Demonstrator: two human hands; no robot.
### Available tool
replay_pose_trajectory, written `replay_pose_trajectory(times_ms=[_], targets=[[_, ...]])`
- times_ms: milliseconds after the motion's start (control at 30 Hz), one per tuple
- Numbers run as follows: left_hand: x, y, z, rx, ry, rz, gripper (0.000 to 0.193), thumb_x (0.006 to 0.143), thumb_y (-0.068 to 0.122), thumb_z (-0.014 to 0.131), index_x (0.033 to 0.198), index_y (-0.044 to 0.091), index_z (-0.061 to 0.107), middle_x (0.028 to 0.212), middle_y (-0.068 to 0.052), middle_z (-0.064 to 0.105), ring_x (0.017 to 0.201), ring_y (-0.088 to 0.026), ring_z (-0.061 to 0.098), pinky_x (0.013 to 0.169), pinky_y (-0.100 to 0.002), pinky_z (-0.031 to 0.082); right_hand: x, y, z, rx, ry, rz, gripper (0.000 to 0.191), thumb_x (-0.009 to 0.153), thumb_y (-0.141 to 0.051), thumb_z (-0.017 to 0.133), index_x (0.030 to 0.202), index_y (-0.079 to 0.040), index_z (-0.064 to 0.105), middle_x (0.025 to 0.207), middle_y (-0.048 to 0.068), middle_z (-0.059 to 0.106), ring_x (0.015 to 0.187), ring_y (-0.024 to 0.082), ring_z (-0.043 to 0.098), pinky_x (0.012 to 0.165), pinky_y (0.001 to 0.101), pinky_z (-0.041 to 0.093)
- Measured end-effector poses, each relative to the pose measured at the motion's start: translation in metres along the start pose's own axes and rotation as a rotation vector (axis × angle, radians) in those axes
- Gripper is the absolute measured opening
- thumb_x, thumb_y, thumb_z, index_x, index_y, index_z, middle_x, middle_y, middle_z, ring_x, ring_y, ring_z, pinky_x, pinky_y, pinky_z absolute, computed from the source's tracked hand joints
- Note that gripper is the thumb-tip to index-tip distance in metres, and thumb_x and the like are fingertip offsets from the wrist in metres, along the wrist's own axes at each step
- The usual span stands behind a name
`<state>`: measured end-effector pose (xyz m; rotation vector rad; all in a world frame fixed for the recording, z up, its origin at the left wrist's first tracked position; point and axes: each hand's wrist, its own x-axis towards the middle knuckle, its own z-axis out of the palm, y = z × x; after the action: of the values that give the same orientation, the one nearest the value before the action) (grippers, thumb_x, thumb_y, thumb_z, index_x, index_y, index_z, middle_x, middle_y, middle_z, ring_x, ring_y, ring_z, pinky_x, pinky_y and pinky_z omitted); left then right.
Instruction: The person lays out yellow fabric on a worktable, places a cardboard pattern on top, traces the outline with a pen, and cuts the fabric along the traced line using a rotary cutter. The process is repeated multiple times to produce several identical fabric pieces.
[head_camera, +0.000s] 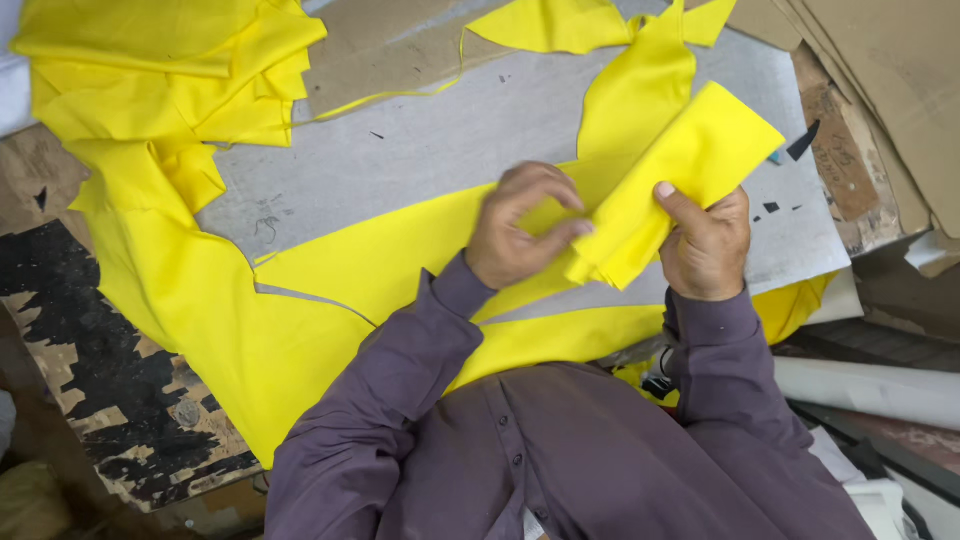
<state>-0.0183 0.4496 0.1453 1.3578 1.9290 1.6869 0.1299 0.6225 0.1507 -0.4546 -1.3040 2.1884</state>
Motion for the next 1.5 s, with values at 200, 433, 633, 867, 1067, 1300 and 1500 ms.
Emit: replay_pose_trajectory(times_ms=[200, 433, 633, 867, 1067, 1300, 1500], targets=[[-0.055, -0.053, 0.002, -1.366, -0.178, -0.598, 0.068, 0.094, 0.026, 0.071, 0.151, 0.009, 0.039, 0.148, -0.003, 0.054, 0.132, -0.012, 0.059, 0.112, -0.034, 0.049, -0.014, -0.020, -0.010, -0.021, -0.333, 0.250, 0.054, 0.097, 0.006, 0.058, 0.150, 0.000, 0.050, 0.141, 0.012, 0.063, 0.134, 0.021, 0.060, 0.119, 0.0343, 0.045], [-0.088, -0.037, 0.014, -1.300, -0.134, -0.546, 0.052, 0.101, 0.025, 0.066, 0.146, 0.007, 0.047, 0.136, -0.007, 0.065, 0.122, -0.018, 0.067, 0.095, -0.036, 0.060, -0.009, -0.007, 0.032, -0.017, -0.211, 0.249, 0.063, 0.099, 0.005, 0.056, 0.158, -0.004, 0.033, 0.146, 0.012, 0.058, 0.137, 0.022, 0.057, 0.120, 0.0370, 0.044], [-0.093, -0.036, 0.031, -1.036, 0.121, -0.493, 0.034, 0.102, 0.020, 0.073, 0.128, 0.002, 0.063, 0.121, -0.009, 0.072, 0.110, -0.017, 0.069, 0.097, -0.035, 0.058, -0.028, 0.006, 0.059, -0.818, -0.127, -0.320, 0.049, 0.088, 0.002, 0.069, 0.132, -0.002, 0.046, 0.133, 0.013, 0.049, 0.130, 0.024, 0.053, 0.102, 0.0357, 0.053], [-0.110, -0.058, 0.054, -1.102, 0.288, -0.458, 0.048, 0.099, 0.043, 0.073, 0.121, 0.000, 0.066, 0.111, -0.007, 0.073, 0.102, -0.014, 0.069, 0.092, -0.032, 0.058, -0.069, 0.052, 0.051, -0.635, -0.205, 0.051, 0.014, 0.090, -0.002, 0.077, 0.101, 0.003, 0.069, 0.091, 0.005, 0.072, 0.074, 0.008, 0.067, 0.065, 0.0225, 0.054], [-0.121, -0.057, 0.003, -0.887, 0.378, -0.460, 0.051, 0.102, 0.044, 0.071, 0.122, -0.003, 0.068, 0.110, -0.006, 0.074, 0.098, -0.012, 0.068, 0.088, -0.030, 0.057, -0.057, 0.073, -0.015, -0.364, 0.062, 0.041, 0.003, 0.102, 0.004, 0.065, 0.101, 0.003, 0.067, 0.090, 0.000, 0.068, 0.080, 0.004, 0.057, 0.074, 0.0192, 0.045], [-0.128, -0.021, -0.054, 0.573, 0.437, -0.464, 0.061, 0.077, 0.029, 0.090, 0.117, -0.002, 0.057, 0.097, -0.014, 0.061, 0.086, -0.026, 0.061, 0.074, -0.037, 0.052, -0.051, 0.063, -0.027, -1.171, 0.141, -0.329, 0.015, 0.095, 0.001, 0.071, 0.108, 0.002, 0.065, 0.100, 0.012, 0.068, 0.085, 0.021, 0.062, 0.076, 0.0331, 0.050], [-0.138, -0.021, -0.021, 0.716, 0.080, -0.195, 0.042, 0.078, 0.020, 0.082, 0.115, 0.006, 0.068, 0.103, -0.012, 0.063, 0.094, -0.033, 0.060, 0.079, -0.042, 0.054, -0.075, 0.104, 0.034, -1.375, -0.199, -0.502, 0.033, 0.078, -0.009, 0.081, 0.106, 0.000, 0.067, 0.099, 0.018, 0.064, 0.092, 0.038, 0.064, 0.077, 0.0447, 0.054]])
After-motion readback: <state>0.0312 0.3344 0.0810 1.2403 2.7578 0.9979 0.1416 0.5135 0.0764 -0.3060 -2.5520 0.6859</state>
